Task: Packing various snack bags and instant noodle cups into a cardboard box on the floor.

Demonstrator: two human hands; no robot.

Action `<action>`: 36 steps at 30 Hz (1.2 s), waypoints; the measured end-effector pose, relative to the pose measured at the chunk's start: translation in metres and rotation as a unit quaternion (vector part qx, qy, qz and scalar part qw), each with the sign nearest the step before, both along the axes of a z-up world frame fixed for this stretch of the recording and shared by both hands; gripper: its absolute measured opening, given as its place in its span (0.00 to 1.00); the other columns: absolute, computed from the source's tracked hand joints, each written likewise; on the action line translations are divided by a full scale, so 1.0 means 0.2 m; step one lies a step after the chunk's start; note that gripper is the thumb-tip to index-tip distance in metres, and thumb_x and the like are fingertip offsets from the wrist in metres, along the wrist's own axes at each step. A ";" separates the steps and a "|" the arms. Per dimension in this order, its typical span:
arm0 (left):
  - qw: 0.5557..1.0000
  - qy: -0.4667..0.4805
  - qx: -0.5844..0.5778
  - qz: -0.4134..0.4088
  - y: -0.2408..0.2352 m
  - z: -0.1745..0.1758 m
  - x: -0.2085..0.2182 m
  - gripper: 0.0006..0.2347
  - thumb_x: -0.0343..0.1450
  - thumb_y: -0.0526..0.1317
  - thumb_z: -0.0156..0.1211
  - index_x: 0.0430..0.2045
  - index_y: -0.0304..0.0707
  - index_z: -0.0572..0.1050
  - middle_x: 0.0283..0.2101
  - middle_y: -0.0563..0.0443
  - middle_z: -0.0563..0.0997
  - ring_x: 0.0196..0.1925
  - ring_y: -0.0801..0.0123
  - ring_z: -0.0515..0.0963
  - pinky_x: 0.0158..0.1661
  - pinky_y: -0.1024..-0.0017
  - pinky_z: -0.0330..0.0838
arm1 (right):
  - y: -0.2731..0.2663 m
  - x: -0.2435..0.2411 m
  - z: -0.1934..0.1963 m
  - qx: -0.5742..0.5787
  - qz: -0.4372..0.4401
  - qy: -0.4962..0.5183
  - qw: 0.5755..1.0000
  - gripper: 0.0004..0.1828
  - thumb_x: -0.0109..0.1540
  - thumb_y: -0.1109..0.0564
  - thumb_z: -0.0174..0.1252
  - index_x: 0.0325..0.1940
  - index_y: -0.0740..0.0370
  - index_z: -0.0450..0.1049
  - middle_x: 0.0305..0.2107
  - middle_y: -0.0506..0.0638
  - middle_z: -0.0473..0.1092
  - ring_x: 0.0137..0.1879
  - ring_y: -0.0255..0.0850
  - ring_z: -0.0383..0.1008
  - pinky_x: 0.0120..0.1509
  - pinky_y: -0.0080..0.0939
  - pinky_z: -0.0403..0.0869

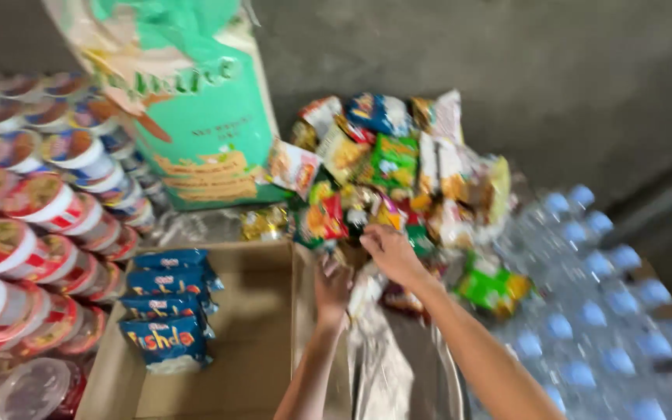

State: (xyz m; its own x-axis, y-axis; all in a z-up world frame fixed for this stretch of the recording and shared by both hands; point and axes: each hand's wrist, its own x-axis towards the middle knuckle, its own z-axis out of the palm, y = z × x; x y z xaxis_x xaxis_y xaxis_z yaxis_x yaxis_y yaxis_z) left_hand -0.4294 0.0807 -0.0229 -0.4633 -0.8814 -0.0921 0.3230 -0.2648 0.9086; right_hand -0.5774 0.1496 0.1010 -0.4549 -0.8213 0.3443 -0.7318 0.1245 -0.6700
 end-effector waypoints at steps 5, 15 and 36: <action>0.997 -0.064 0.035 0.035 -0.14 0.30 -0.08 0.32 0.67 0.31 0.63 0.67 0.41 0.55 0.47 0.48 0.76 0.38 0.72 0.78 0.34 0.72 0.73 | -0.29 -0.12 -0.02 0.024 0.011 -0.018 1.000 0.19 0.64 0.47 0.58 0.51 0.62 0.74 0.43 0.57 0.76 0.47 0.52 0.78 0.54 0.49 0.75; 0.970 -0.129 0.046 0.201 -0.39 0.19 -0.32 0.32 0.64 0.33 0.67 0.65 0.43 0.64 0.56 0.45 0.75 0.54 0.62 0.77 0.50 0.68 0.74 | -0.86 -0.38 -0.29 -0.074 0.082 0.110 0.988 0.27 0.64 0.47 0.59 0.62 0.64 0.71 0.56 0.63 0.71 0.62 0.62 0.68 0.66 0.57 0.64; 0.964 -0.098 -0.122 0.215 -0.22 0.23 -0.26 0.18 0.70 0.32 0.61 0.55 0.31 0.69 0.55 0.39 0.74 0.55 0.57 0.76 0.55 0.65 0.72 | -0.36 -0.34 0.28 0.225 0.015 -0.133 0.965 0.35 0.59 0.30 0.62 0.21 0.66 0.76 0.15 0.55 0.71 0.25 0.44 0.71 0.34 0.49 0.69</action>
State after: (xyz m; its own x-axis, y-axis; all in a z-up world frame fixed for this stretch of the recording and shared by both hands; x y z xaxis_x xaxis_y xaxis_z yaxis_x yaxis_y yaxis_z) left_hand -0.4818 0.0362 0.0225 -0.0441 -0.9947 0.0932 0.1718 0.0843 0.9815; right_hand -0.6463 0.0773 0.1560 -0.4513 -0.8748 -0.1762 -0.5496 0.4280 -0.7174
